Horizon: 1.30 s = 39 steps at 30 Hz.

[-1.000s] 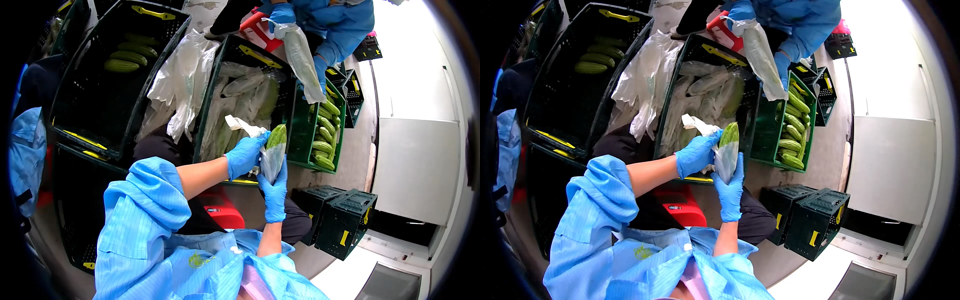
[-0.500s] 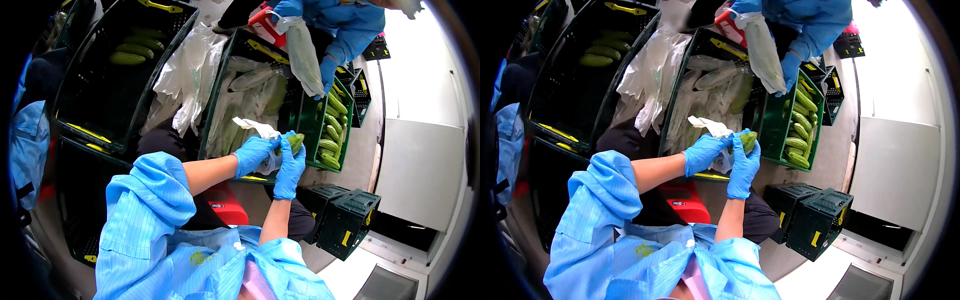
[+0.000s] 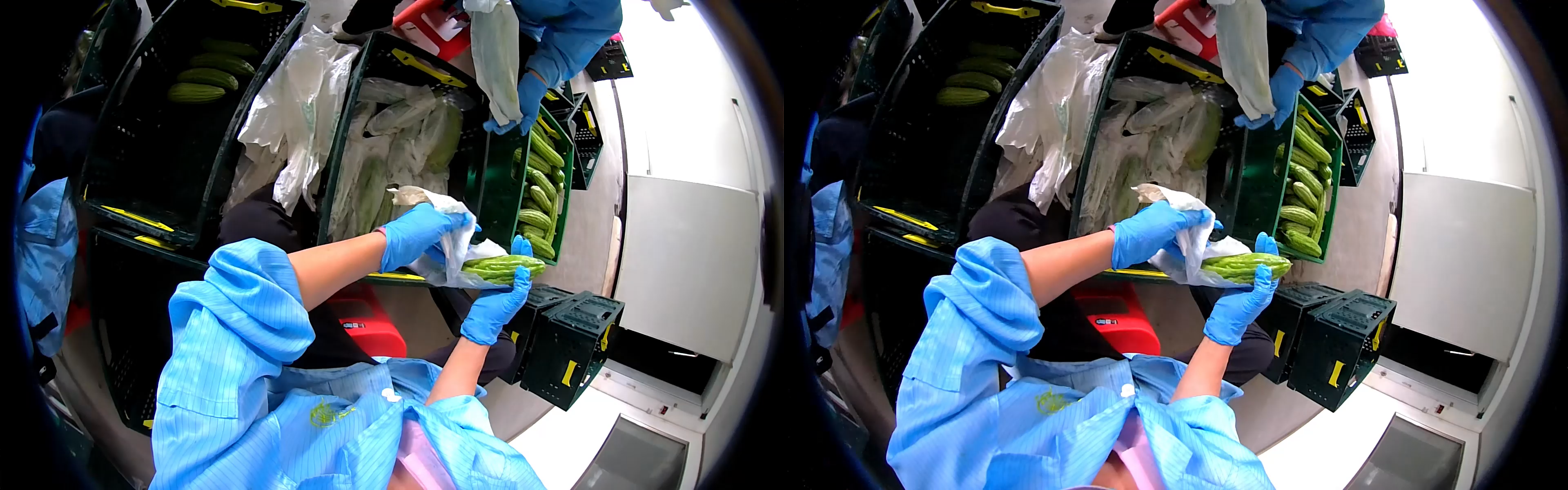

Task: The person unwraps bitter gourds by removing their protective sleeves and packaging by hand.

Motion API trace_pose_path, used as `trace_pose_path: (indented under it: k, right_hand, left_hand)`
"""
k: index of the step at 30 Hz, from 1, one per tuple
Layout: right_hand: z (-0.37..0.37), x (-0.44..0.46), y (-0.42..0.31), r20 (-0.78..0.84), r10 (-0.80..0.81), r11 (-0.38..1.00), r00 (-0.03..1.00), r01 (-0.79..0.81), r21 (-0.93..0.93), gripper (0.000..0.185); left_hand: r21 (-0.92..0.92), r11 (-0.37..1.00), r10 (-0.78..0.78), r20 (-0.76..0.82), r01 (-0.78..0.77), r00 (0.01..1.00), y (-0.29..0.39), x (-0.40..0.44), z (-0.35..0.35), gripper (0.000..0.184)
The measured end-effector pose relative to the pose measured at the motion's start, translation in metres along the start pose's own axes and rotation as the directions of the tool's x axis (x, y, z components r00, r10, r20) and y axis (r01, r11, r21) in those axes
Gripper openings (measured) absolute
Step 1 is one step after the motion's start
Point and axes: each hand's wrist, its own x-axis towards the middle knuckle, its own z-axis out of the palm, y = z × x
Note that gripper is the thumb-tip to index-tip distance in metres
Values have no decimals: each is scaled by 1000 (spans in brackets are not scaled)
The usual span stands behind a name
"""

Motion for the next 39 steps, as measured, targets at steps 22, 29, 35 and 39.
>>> trace_pose_path:
  k: [22,29,35,39]
  right_hand:
    - [16,-10,8,60,303,953,951,-303,-14,38]
    - [17,-21,-14,47,195,980,980,-197,24,47]
    - [4,-32,-16,84,-68,987,994,55,148,42]
    - [8,-29,-24,217,-222,974,951,207,90,33]
  left_hand:
    - [938,342,361,-71,-61,930,-33,-4,-16,42]
    - [920,363,395,-9,-147,918,-32,-7,-9,31]
    - [889,393,441,42,-235,896,-47,6,-12,31]
    - [839,517,348,-21,-173,937,-25,-10,-1,35]
